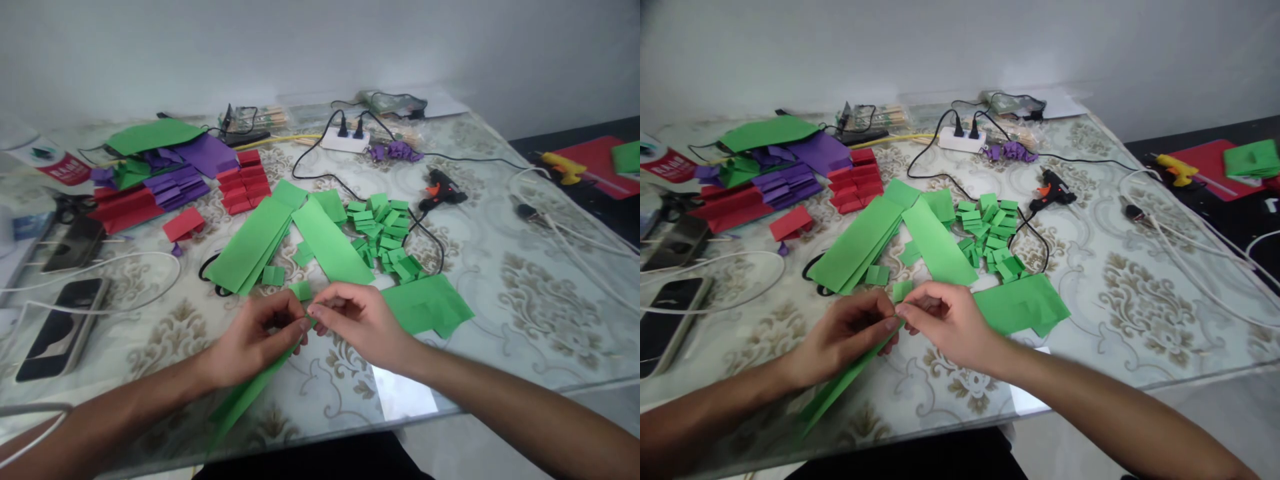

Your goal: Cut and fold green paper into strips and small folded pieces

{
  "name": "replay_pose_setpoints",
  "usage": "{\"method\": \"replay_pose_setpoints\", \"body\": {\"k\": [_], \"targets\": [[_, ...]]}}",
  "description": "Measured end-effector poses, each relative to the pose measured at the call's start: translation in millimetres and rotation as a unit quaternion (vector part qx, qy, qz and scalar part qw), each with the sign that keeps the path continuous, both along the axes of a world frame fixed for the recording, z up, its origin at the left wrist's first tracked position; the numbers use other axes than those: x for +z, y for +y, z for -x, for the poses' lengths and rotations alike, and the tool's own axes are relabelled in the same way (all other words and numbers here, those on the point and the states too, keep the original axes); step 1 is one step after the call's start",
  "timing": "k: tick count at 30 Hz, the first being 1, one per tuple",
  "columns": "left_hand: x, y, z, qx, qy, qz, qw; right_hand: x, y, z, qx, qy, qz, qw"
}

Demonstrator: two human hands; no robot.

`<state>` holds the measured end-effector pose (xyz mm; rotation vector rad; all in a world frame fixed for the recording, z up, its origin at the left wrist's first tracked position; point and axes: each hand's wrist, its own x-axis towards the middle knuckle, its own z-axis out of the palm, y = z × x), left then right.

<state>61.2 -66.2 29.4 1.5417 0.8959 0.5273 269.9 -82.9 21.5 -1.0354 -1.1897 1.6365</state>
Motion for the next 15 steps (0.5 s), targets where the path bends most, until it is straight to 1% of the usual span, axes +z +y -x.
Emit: {"method": "replay_pose_setpoints", "body": {"k": [3, 7, 9, 12, 15], "targets": [[0.5, 0.4, 0.5, 0.005, 0.001, 0.018, 1.000, 2.1, 2.6, -3.2, -0.018, 0.005, -0.001, 1.000], [0.7, 2.3, 1.5, 0.006, -0.004, 0.027, 1.000, 5.3, 6.0, -7.8, -0.075, -0.007, -0.005, 0.997], [1.2, 2.8, 1.8, 0.005, 0.000, 0.026, 1.000, 6.0, 6.7, -8.5, -0.092, -0.009, -0.003, 0.996], [2.8, 2.9, 1.2, 0.007, 0.022, 0.008, 1.000, 5.6, 6.8, -7.4, -0.089, 0.001, 0.005, 0.996], [3.7, 2.7, 0.4, 0.004, 0.046, -0.021, 0.999, 4.0, 6.5, -5.5, -0.058, 0.013, 0.027, 0.998]]}}
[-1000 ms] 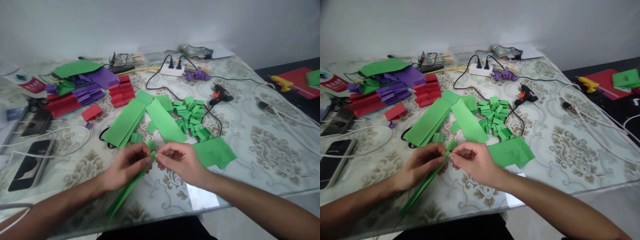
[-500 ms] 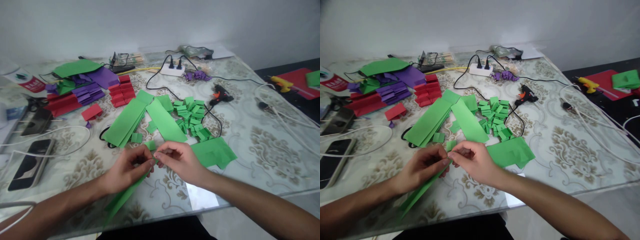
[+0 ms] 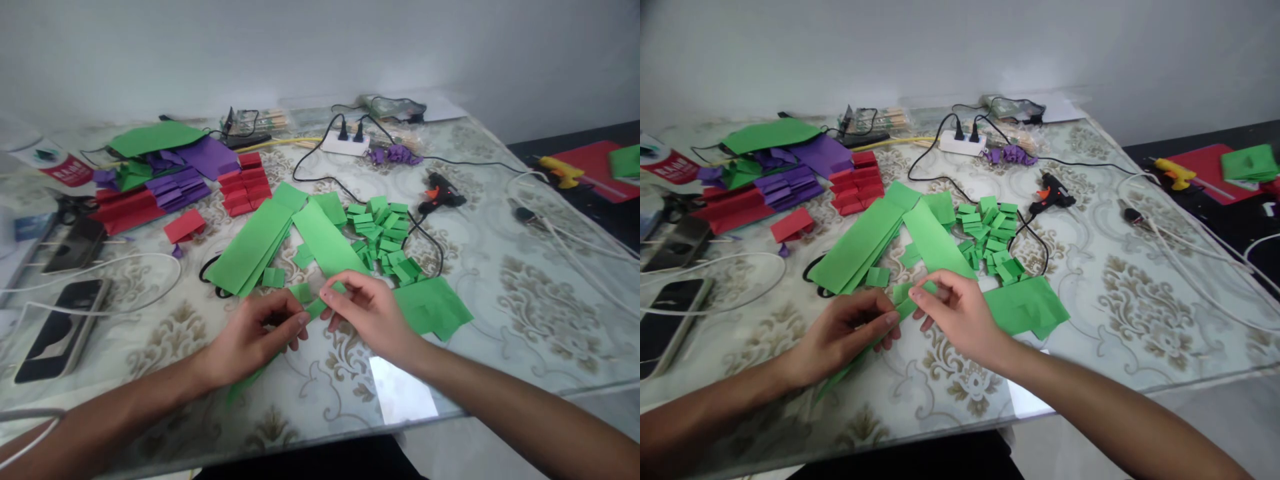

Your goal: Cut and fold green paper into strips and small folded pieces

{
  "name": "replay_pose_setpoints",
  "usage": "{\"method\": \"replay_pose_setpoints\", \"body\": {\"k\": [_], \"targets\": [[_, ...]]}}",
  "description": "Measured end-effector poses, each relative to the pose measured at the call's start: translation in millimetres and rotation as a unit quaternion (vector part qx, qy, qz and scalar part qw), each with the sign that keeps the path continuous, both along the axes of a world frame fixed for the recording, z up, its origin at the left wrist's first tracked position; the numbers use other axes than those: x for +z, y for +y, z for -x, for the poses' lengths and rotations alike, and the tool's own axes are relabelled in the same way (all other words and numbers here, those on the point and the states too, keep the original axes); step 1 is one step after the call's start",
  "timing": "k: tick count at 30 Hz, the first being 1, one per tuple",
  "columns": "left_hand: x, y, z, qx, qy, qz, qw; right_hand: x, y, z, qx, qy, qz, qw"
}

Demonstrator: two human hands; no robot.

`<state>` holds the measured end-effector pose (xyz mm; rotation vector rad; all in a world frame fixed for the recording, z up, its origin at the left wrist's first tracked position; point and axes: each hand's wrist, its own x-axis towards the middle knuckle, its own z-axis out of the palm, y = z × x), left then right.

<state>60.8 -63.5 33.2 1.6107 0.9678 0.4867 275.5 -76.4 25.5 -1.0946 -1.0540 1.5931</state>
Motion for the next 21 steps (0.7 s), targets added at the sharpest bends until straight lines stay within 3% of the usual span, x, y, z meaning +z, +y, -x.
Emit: {"method": "replay_pose_setpoints", "body": {"k": [3, 8, 11, 18, 21], "targets": [[-1.1, -1.2, 0.6, 0.006, 0.001, -0.035, 0.999, -1.4, -0.2, 0.6, 0.025, 0.005, 0.019, 0.999], [-3.1, -2.8, 4.6, 0.015, 0.039, -0.207, 0.978, -4.3, 1.3, -0.8, 0.016, 0.018, 0.029, 0.999], [-2.9, -1.3, 6.5, 0.003, 0.053, -0.258, 0.965, -6.1, 1.9, -1.3, 0.010, 0.023, 0.028, 0.999], [-0.5, 0.7, 6.1, 0.000, 0.050, -0.271, 0.961, -4.8, 1.1, -2.5, 0.006, 0.011, 0.031, 0.999], [2.1, 0.8, 4.8, 0.006, 0.042, -0.227, 0.973, -4.3, 1.3, -2.5, 0.009, 0.017, 0.031, 0.999]]}}
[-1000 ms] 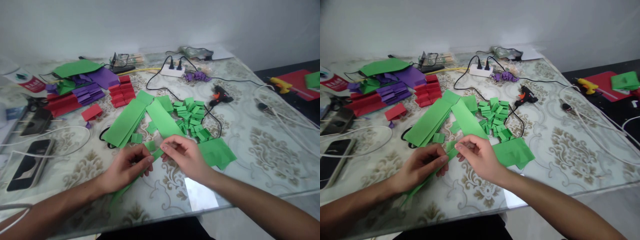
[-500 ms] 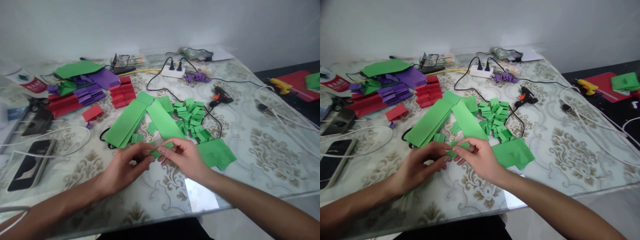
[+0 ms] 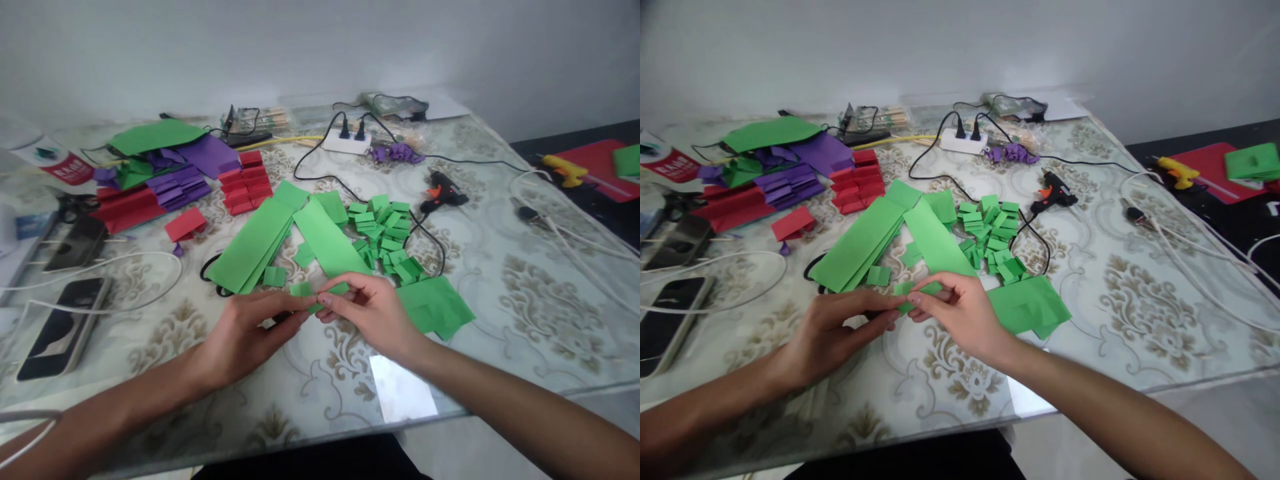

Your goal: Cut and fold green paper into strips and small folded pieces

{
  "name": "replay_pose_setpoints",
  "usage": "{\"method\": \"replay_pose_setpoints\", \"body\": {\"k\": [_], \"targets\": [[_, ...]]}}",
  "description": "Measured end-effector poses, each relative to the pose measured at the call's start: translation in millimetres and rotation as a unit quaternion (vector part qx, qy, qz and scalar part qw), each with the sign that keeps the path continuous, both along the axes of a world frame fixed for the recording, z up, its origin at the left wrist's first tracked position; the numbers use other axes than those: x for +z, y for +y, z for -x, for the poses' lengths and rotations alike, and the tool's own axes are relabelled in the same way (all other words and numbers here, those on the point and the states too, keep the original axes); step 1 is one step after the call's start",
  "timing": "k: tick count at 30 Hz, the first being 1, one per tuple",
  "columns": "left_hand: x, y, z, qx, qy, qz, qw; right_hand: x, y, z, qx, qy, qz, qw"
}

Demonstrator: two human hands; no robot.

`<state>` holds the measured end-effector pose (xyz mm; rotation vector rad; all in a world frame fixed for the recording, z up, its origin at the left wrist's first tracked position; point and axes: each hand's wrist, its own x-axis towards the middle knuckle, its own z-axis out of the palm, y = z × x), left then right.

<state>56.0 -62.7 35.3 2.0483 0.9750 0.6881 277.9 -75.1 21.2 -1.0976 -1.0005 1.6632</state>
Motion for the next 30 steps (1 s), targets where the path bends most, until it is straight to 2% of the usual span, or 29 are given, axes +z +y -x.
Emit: {"method": "replay_pose_setpoints", "body": {"k": [4, 6, 9, 12, 19, 30], "targets": [[4.8, 4.3, -3.9, 0.030, -0.041, 0.156, 0.986, -1.7, -0.7, 0.6, 0.015, 0.006, -0.007, 1.000], [7.2, 7.4, -6.2, 0.013, -0.053, 0.222, 0.974, -2.8, -1.1, 1.1, 0.025, 0.008, -0.012, 1.000], [9.5, 10.4, -8.1, -0.019, -0.076, 0.296, 0.952, -3.3, -1.1, 1.4, 0.032, 0.015, -0.016, 0.999], [9.9, 10.6, -8.0, -0.023, -0.097, 0.341, 0.935, -2.6, -0.8, 1.2, 0.034, 0.023, -0.014, 0.999], [4.9, 10.5, -6.4, -0.024, -0.101, 0.323, 0.941, -2.7, -1.4, 1.6, 0.035, 0.014, -0.012, 0.999], [5.1, 4.2, -4.9, -0.012, -0.020, 0.222, 0.975, -1.3, -0.2, 1.7, 0.035, 0.012, 0.001, 0.999]]}}
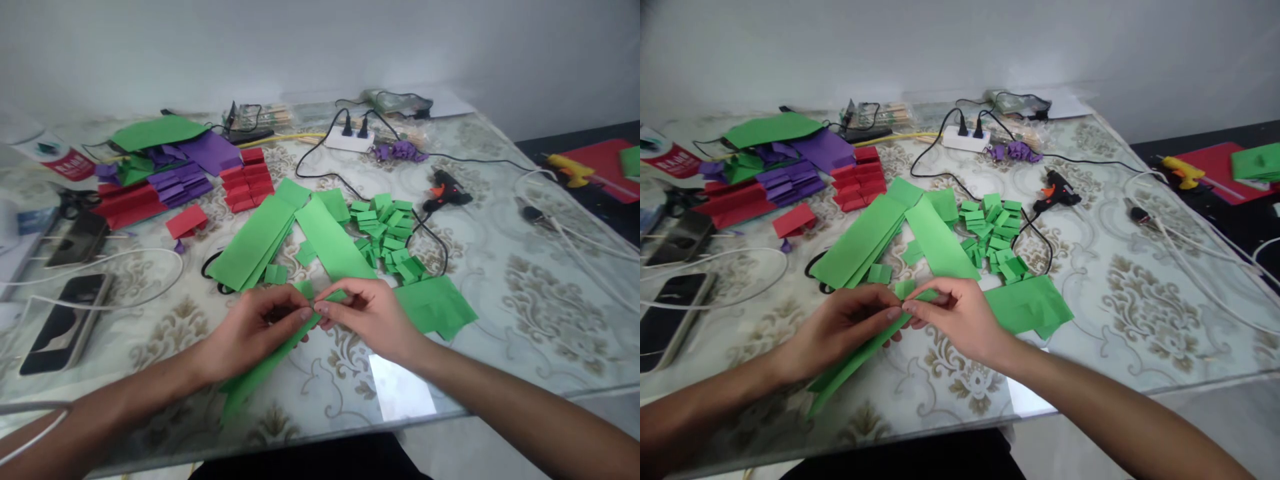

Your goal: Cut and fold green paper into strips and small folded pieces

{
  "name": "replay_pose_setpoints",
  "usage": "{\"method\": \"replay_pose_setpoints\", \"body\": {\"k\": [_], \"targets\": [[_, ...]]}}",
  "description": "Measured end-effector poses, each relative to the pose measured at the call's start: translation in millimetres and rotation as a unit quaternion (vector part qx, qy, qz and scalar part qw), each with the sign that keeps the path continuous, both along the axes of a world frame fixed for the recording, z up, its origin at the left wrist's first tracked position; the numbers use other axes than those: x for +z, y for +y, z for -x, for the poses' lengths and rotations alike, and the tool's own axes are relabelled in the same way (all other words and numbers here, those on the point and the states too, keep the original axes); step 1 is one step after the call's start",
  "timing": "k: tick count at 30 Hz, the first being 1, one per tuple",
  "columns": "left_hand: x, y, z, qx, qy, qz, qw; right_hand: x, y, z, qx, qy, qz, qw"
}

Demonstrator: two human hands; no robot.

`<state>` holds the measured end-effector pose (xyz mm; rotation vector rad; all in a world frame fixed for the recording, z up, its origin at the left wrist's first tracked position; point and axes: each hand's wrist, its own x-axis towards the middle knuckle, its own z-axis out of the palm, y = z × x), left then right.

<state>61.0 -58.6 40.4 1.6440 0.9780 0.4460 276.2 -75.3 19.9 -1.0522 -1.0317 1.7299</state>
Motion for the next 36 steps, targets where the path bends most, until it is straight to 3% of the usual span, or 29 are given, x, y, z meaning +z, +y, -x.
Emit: {"method": "replay_pose_setpoints", "body": {"k": [12, 26, 36], "targets": [[-1.7, 0.2, 4.1, -0.016, 0.046, -0.091, 0.995, 3.8, -3.2, 0.6, 0.012, 0.014, 0.014, 1.000], [-2.8, 1.1, 2.1, -0.014, 0.018, -0.078, 0.997, 0.6, -5.9, 2.6, 0.011, 0.028, 0.018, 0.999], [-4.8, 3.9, 4.0, -0.003, 0.031, -0.101, 0.994, 11.6, -4.1, -0.4, 0.011, 0.062, 0.026, 0.998]]}}
